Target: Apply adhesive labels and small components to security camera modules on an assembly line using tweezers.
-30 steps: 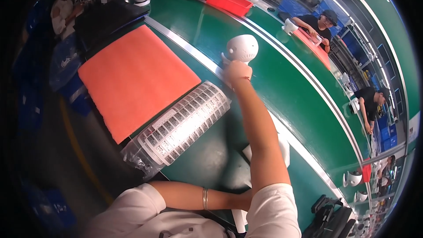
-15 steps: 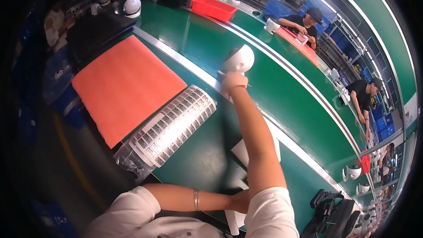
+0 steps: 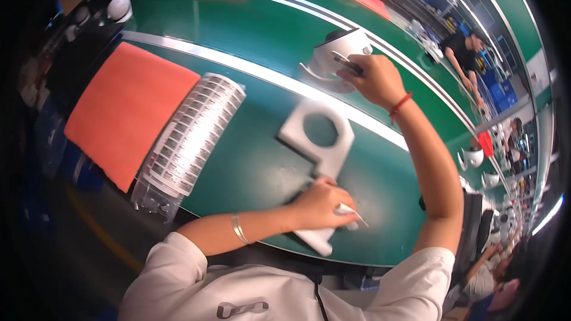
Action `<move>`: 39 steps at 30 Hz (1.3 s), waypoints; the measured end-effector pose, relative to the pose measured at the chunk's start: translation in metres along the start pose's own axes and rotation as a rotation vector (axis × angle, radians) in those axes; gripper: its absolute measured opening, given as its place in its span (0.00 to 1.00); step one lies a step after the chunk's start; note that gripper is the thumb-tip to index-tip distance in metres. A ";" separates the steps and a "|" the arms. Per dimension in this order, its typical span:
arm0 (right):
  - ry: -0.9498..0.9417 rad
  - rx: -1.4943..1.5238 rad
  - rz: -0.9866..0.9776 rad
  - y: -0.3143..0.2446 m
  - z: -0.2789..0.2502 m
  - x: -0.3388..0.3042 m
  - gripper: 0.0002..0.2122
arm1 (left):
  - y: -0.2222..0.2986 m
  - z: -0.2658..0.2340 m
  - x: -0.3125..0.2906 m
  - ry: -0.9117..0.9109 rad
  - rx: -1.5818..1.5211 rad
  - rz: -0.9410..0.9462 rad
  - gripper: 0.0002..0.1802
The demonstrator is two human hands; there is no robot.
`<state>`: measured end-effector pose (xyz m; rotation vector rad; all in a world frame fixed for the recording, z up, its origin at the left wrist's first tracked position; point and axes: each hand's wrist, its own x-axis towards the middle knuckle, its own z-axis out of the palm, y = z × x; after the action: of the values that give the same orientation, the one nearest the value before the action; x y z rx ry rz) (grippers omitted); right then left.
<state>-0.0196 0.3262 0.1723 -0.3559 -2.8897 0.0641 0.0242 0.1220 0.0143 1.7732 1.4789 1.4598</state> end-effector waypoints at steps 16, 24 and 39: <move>-0.188 0.122 -0.049 0.010 0.004 -0.090 0.11 | -0.006 0.002 0.022 -0.124 -0.052 -0.252 0.15; -0.146 0.266 -0.197 0.012 0.009 -0.085 0.11 | -0.022 0.008 0.016 -0.021 -0.098 -0.248 0.17; 0.513 0.560 0.645 0.022 0.096 -0.187 0.20 | -0.010 -0.095 0.017 0.305 -0.160 -0.198 0.06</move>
<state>0.1404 0.3006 0.0360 -0.9914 -2.0392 0.7432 -0.0658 0.1129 0.0487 1.3148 1.5795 1.7451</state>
